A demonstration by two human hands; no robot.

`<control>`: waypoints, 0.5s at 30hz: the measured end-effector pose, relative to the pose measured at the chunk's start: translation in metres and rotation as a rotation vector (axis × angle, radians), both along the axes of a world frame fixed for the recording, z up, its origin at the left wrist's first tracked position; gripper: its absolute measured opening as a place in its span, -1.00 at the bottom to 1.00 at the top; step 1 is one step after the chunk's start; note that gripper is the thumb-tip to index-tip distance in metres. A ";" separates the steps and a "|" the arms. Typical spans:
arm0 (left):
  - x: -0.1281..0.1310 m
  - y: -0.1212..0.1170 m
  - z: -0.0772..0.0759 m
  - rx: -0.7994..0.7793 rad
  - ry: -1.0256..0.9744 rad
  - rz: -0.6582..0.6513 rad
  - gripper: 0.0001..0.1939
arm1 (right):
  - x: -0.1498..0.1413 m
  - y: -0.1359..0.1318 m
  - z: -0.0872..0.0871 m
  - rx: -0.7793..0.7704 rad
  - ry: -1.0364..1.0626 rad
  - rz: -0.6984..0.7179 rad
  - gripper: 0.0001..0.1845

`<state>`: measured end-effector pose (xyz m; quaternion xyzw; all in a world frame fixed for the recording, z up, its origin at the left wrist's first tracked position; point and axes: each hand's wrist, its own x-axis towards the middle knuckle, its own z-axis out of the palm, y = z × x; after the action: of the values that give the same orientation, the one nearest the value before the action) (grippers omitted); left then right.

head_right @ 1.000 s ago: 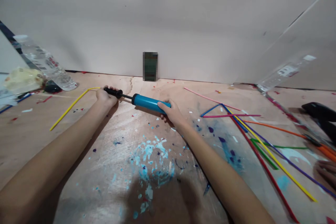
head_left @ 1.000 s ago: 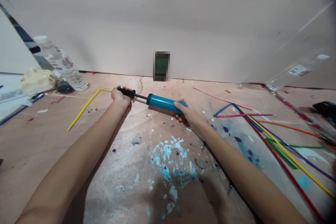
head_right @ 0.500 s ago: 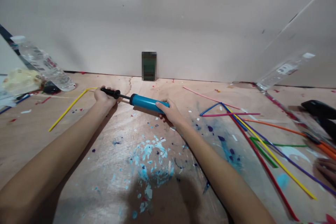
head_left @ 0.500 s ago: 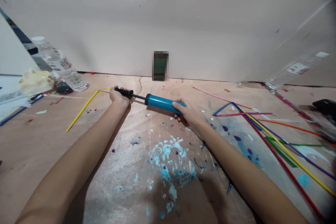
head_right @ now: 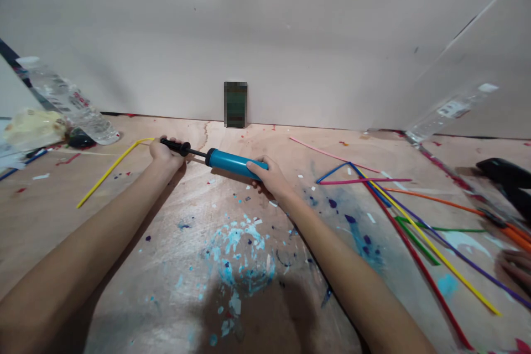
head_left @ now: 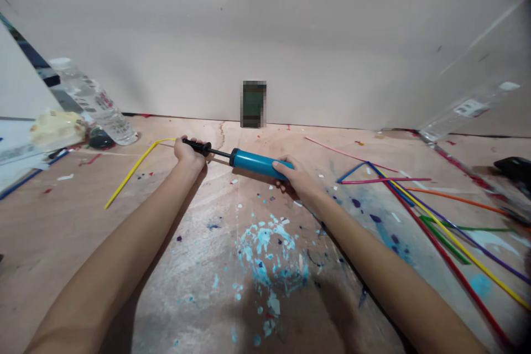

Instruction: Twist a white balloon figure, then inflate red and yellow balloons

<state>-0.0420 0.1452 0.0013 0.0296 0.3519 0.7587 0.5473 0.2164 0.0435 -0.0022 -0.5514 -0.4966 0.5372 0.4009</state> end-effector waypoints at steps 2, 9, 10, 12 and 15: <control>0.001 0.000 0.000 -0.021 -0.037 0.047 -0.89 | 0.000 0.000 -0.001 0.005 0.004 0.002 -0.56; 0.002 -0.006 0.000 0.065 -0.030 0.072 -0.88 | 0.002 0.002 -0.007 0.063 -0.001 -0.003 -0.57; 0.002 -0.007 0.000 0.084 -0.018 0.071 -0.89 | 0.003 0.002 -0.007 0.077 0.007 -0.007 -0.56; 0.000 -0.008 0.003 0.115 0.007 0.052 -0.88 | 0.004 0.002 -0.009 0.103 0.024 -0.017 -0.54; -0.004 -0.006 0.010 0.144 0.035 -0.005 -0.84 | 0.008 0.000 -0.009 0.136 0.054 0.005 -0.50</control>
<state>-0.0458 0.1388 0.0115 0.0830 0.3055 0.7802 0.5395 0.2242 0.0439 -0.0111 -0.5070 -0.5225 0.5178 0.4492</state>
